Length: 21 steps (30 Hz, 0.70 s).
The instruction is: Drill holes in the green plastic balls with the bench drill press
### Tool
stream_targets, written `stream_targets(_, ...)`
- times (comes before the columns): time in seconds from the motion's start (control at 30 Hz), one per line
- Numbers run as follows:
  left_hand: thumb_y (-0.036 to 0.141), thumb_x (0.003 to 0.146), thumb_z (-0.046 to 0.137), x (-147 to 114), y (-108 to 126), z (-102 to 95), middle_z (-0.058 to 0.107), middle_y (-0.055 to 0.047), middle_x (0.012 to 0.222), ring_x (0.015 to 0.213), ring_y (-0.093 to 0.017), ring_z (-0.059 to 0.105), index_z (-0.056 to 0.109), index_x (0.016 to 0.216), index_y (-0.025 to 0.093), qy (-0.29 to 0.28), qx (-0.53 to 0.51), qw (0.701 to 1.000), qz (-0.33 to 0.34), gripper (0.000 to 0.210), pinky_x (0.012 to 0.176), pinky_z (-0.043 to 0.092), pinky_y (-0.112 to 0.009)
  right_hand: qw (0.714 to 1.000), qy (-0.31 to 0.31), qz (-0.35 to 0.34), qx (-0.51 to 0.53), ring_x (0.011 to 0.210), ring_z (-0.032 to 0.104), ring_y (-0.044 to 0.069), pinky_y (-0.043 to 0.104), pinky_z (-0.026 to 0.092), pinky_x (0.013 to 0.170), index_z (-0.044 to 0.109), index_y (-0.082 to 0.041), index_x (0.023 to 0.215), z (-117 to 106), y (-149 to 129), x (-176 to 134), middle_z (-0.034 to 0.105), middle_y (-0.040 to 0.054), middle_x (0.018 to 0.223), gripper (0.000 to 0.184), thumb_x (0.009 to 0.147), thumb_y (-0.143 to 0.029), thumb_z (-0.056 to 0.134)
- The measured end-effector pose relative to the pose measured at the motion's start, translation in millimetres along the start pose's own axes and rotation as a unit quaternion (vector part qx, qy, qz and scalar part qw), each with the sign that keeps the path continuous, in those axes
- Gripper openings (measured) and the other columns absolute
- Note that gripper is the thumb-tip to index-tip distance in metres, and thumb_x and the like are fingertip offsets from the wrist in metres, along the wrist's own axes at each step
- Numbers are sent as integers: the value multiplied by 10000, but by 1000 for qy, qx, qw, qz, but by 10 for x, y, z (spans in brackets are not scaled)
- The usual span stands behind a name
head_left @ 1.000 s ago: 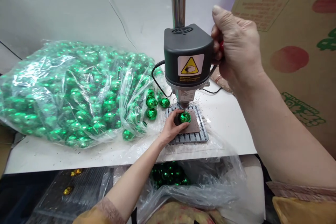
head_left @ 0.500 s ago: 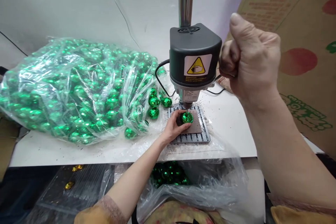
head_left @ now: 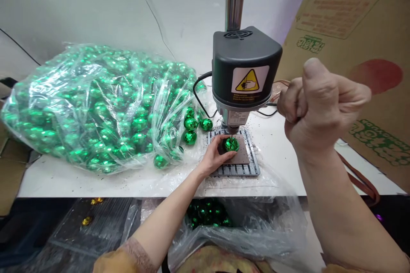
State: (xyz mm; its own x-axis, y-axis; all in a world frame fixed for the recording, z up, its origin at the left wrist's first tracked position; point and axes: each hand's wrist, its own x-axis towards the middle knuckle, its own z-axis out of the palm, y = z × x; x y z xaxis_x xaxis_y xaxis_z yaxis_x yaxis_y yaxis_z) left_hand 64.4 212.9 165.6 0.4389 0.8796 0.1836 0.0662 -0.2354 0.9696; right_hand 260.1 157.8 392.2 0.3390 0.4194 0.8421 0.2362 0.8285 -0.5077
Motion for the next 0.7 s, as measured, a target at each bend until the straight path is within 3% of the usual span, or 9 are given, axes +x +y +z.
stream_targets(0.37, 494, 862, 1080, 4, -29, -2, 804, -100, 1353, 1309, -338, 750, 792, 1409, 265, -2, 4, 1000, 4, 660, 1174, 595, -473, 999, 9, -41, -11, 423, 315, 37, 335, 175, 516, 325, -184, 542, -57, 17, -246, 226, -69, 503, 704, 1133, -348, 670)
stream_targets(0.7, 504, 873, 1070, -11, -52, 0, 804, -109, 1390, 1302, -338, 762, 782, 1425, 265, -4, 6, 1000, 12, 666, 1184, 597, -486, 998, 23, -46, -26, 467, 309, 20, 293, 231, 529, 163, -169, 638, -97, 66, -363, 343, -63, 504, 661, 1067, -236, 661)
